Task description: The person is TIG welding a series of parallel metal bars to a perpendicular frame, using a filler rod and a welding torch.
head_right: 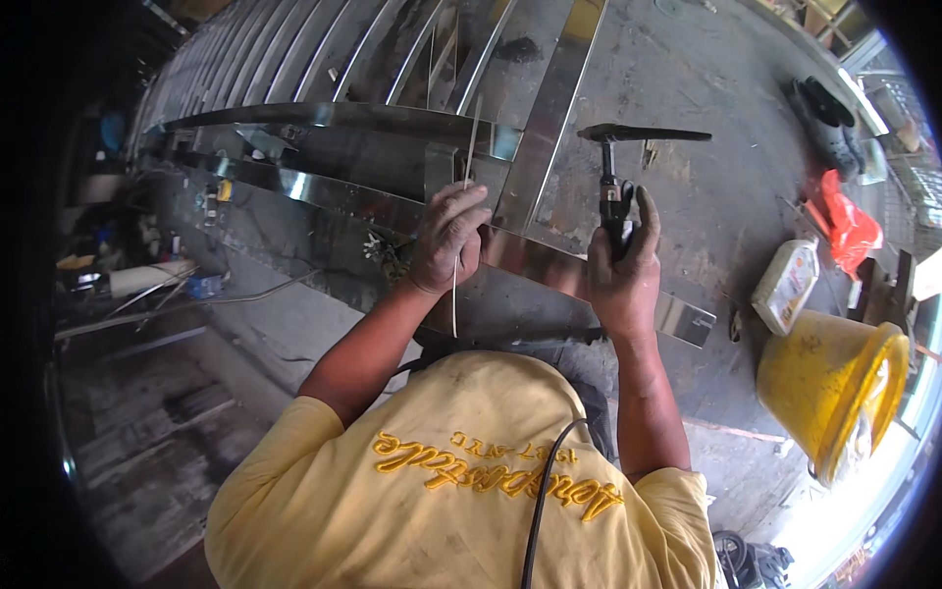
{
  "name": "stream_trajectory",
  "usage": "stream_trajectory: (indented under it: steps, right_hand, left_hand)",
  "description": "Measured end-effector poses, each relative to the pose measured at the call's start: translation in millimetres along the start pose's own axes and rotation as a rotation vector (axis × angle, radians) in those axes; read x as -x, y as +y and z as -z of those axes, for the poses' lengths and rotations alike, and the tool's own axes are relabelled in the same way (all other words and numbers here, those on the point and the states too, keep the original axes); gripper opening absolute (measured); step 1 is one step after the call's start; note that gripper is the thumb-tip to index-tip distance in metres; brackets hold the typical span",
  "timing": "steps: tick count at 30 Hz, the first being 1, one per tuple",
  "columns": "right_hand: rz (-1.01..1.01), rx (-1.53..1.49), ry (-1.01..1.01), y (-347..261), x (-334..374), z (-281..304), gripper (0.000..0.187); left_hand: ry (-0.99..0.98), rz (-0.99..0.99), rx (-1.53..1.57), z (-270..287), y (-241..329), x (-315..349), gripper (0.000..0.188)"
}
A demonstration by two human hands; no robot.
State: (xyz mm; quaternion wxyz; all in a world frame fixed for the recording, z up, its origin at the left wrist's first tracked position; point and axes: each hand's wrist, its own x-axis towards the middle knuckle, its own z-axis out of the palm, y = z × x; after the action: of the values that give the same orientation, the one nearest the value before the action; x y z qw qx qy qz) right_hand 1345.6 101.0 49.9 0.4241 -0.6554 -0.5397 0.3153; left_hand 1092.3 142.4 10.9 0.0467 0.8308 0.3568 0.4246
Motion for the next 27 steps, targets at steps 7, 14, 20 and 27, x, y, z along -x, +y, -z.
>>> stream_trajectory:
  steps: [7, 14, 20, 27]
  right_hand:
    - [-0.141, -0.588, 0.089, 38.0, 6.3, 11.9, 0.064]
    - [0.055, -0.386, 0.157, 40.8, 6.3, 8.5, 0.071]
    - [0.142, -0.322, 0.139, 43.8, 7.0, 7.1, 0.072]
    - [0.137, -0.288, 0.124, 39.1, 6.0, 6.8, 0.071]
  left_hand:
    - [-0.463, 0.277, -0.513, -19.9, -12.5, -53.5, 0.056]
    - [-0.705, 0.326, -0.712, -29.8, -10.1, -75.6, 0.059]
    - [-0.67, 0.254, -0.527, -19.8, 1.7, -65.2, 0.058]
    - [-0.464, -0.027, -0.228, -8.4, 24.7, -34.3, 0.046]
